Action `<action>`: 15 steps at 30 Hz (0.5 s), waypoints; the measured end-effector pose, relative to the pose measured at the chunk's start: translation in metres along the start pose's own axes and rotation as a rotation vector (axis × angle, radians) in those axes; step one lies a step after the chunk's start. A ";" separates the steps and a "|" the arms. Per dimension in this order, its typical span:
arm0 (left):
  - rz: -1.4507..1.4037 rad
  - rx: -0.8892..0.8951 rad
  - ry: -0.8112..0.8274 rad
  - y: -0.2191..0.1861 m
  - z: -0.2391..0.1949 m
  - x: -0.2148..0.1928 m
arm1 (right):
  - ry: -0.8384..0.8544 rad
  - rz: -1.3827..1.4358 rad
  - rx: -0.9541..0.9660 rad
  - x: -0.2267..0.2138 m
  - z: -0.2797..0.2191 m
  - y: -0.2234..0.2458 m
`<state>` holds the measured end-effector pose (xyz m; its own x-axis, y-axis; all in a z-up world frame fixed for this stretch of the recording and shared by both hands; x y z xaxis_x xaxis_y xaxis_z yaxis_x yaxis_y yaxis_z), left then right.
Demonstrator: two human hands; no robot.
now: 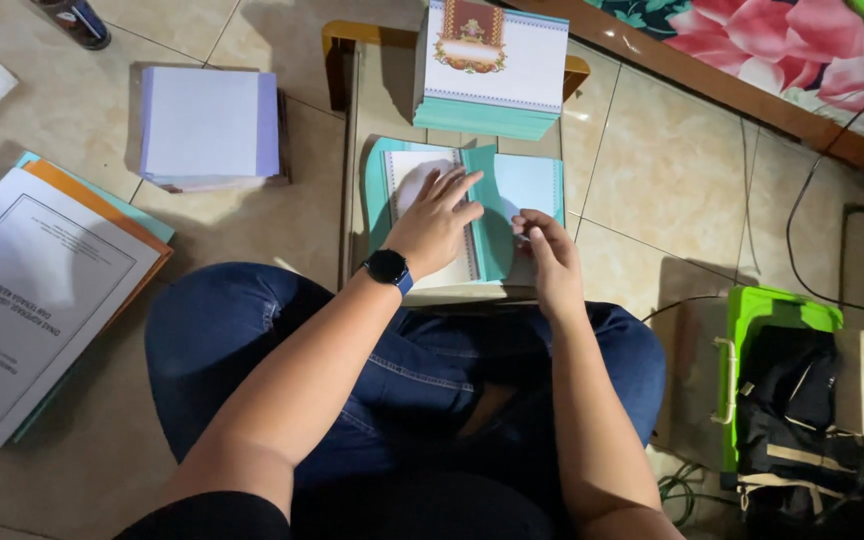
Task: The person sits on the floor and repeatedly inserts a light blue cover sheet into a notebook spine, then presses the cover flat. They continue this process with multiple notebooks, stacking completed units on a small stool.
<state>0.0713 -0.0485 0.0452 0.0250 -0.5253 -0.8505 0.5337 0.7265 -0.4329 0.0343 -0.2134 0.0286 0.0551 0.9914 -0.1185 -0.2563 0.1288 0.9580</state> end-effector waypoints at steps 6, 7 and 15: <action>-0.001 -0.013 -0.148 -0.003 -0.003 -0.017 | 0.191 -0.066 -0.033 0.026 -0.009 0.012; 0.001 -0.011 -0.150 -0.005 -0.002 -0.019 | 0.191 -0.065 -0.036 0.030 -0.007 0.018; 0.081 -0.124 -0.033 0.008 0.002 0.000 | 0.289 -0.438 -0.147 0.036 -0.009 0.013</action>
<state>0.0772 -0.0432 0.0425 0.0925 -0.4760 -0.8746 0.4207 0.8148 -0.3989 0.0243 -0.1761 0.0346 -0.0754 0.8074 -0.5852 -0.4021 0.5124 0.7588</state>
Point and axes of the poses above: each hand's wrist, its own z-axis towards the middle knuckle, its own x-axis out of the palm, y = z × x, the point moved 10 cm from there along z, towards the middle knuckle, and after that the axes turned 11 degrees about -x, right-handed, at the moved point
